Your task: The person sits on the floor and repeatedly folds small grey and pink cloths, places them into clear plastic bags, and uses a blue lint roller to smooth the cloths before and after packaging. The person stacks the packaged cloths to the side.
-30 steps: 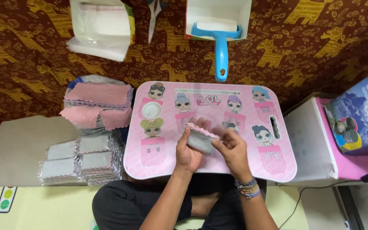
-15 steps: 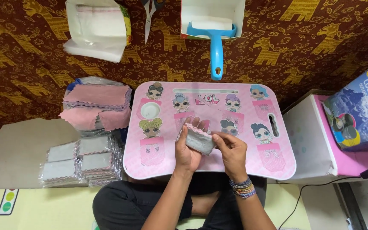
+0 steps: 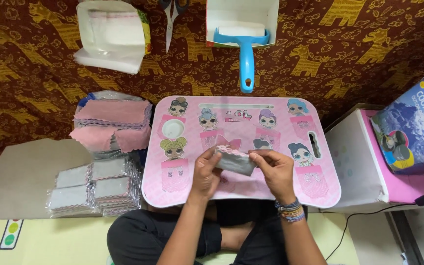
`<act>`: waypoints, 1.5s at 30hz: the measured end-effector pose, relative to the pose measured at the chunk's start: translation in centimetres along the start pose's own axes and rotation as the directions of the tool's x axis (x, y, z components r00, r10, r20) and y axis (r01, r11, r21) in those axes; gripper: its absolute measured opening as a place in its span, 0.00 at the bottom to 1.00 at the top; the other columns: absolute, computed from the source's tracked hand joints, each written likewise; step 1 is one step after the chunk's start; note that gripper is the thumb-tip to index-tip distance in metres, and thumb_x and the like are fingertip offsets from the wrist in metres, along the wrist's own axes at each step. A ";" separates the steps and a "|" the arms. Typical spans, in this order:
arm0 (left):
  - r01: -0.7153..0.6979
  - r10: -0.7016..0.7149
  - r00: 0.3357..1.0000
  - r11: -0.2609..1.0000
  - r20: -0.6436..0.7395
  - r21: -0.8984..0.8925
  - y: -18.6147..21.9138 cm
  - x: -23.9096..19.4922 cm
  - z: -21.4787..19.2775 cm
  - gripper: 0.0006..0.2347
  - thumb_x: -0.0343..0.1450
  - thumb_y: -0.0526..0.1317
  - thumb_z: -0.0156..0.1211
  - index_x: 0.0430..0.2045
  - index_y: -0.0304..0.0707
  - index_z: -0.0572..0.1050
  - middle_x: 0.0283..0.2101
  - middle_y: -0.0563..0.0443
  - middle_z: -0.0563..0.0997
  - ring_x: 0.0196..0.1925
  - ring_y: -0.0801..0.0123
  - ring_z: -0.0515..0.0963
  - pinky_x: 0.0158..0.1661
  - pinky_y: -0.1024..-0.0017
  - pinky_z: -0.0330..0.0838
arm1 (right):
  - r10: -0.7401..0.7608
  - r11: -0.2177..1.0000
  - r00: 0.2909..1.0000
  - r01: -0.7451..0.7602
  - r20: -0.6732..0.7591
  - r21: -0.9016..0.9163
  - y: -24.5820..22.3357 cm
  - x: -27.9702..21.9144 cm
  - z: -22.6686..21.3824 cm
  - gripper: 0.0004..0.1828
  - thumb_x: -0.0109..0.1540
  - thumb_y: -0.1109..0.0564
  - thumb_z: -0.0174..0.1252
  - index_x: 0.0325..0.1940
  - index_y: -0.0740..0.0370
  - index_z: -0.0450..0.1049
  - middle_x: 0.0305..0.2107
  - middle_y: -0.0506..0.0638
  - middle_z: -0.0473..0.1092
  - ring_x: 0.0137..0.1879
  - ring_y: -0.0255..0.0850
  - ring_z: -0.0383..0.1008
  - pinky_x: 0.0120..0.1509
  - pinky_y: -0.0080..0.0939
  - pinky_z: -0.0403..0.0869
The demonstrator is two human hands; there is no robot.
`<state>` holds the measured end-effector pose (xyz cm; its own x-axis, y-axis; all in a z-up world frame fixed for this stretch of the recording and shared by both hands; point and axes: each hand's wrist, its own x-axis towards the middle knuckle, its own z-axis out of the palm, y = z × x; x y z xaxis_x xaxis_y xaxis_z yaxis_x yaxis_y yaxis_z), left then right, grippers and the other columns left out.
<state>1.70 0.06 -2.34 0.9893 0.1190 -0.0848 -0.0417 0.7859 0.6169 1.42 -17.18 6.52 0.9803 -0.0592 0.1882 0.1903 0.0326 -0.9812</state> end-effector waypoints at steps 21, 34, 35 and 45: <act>-0.098 0.140 0.986 0.927 -0.092 0.362 2.6 -0.8 5.5 0.11 0.70 0.33 0.67 0.46 0.33 0.80 0.36 0.49 0.85 0.39 0.76 0.81 0.44 0.74 0.80 | 0.037 0.997 0.993 -0.044 0.111 0.057 0.3 1.8 -1.4 0.14 0.58 0.68 0.68 0.49 0.69 0.81 0.23 0.52 0.77 0.31 0.29 0.73 0.37 0.28 0.75; -0.052 0.068 0.998 0.876 -0.017 0.480 3.7 -0.1 4.8 0.10 0.68 0.31 0.69 0.42 0.30 0.82 0.31 0.45 0.85 0.34 0.73 0.82 0.37 0.74 0.80 | 0.014 0.998 0.992 -0.021 0.123 0.054 -0.5 3.0 -2.3 0.08 0.61 0.67 0.65 0.44 0.69 0.83 0.27 0.54 0.80 0.34 0.30 0.71 0.40 0.33 0.76; -0.052 0.070 0.997 0.878 -0.019 0.476 3.6 0.1 4.4 0.10 0.68 0.31 0.69 0.42 0.30 0.82 0.31 0.45 0.85 0.34 0.73 0.82 0.37 0.74 0.80 | 0.024 0.998 0.991 -0.031 0.134 0.049 -0.9 2.9 -2.3 0.08 0.61 0.67 0.64 0.45 0.68 0.83 0.28 0.52 0.80 0.35 0.29 0.72 0.40 0.32 0.76; -0.047 0.089 0.992 0.922 -0.093 0.385 2.3 0.6 3.4 0.11 0.69 0.34 0.68 0.43 0.31 0.80 0.32 0.48 0.85 0.34 0.73 0.83 0.37 0.74 0.79 | -0.028 0.998 0.999 0.025 0.043 0.066 0.4 2.7 -2.1 0.05 0.59 0.68 0.68 0.39 0.71 0.82 0.24 0.52 0.77 0.33 0.29 0.70 0.39 0.31 0.75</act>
<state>2.66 -0.13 1.65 0.9642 0.2449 -0.1020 -0.0307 0.4852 0.8739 4.00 -19.40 6.54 0.9760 -0.0175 0.2173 0.2179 0.0964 -0.9712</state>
